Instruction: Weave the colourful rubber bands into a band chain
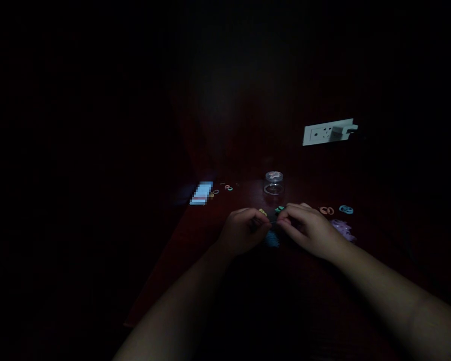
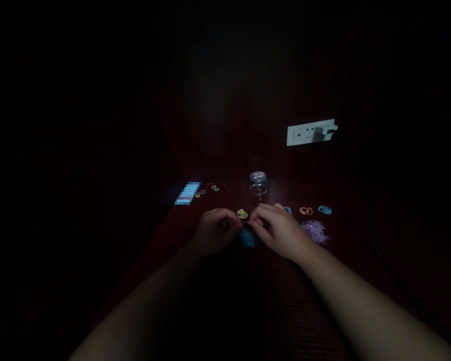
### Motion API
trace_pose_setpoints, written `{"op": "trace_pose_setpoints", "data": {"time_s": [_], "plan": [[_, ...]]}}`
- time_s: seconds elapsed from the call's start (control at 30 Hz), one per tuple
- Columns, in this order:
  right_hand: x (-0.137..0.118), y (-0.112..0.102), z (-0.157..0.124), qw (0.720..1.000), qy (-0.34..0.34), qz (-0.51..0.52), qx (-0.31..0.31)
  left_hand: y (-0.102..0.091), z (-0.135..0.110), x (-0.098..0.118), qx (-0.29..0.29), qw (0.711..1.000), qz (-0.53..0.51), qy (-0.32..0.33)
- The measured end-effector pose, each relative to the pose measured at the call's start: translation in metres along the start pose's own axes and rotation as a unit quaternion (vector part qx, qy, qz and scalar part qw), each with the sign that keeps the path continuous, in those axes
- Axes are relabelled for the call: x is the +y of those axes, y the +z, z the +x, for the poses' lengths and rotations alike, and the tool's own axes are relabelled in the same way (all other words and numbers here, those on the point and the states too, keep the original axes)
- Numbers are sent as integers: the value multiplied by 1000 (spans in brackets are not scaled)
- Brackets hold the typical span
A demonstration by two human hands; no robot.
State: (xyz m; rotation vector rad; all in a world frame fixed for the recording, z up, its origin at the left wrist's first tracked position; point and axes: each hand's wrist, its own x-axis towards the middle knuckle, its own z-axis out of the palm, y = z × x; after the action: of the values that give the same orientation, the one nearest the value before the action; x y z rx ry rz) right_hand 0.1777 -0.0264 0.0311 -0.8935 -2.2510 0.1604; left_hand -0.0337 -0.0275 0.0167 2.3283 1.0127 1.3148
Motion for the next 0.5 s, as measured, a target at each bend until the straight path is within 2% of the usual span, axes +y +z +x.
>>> {"op": "trace_pose_setpoints", "data": {"time_s": [0.5], "plan": [[1,-1,-1,1000,0,14,-5,1,1,0,-3,1000,-1,-3]]}}
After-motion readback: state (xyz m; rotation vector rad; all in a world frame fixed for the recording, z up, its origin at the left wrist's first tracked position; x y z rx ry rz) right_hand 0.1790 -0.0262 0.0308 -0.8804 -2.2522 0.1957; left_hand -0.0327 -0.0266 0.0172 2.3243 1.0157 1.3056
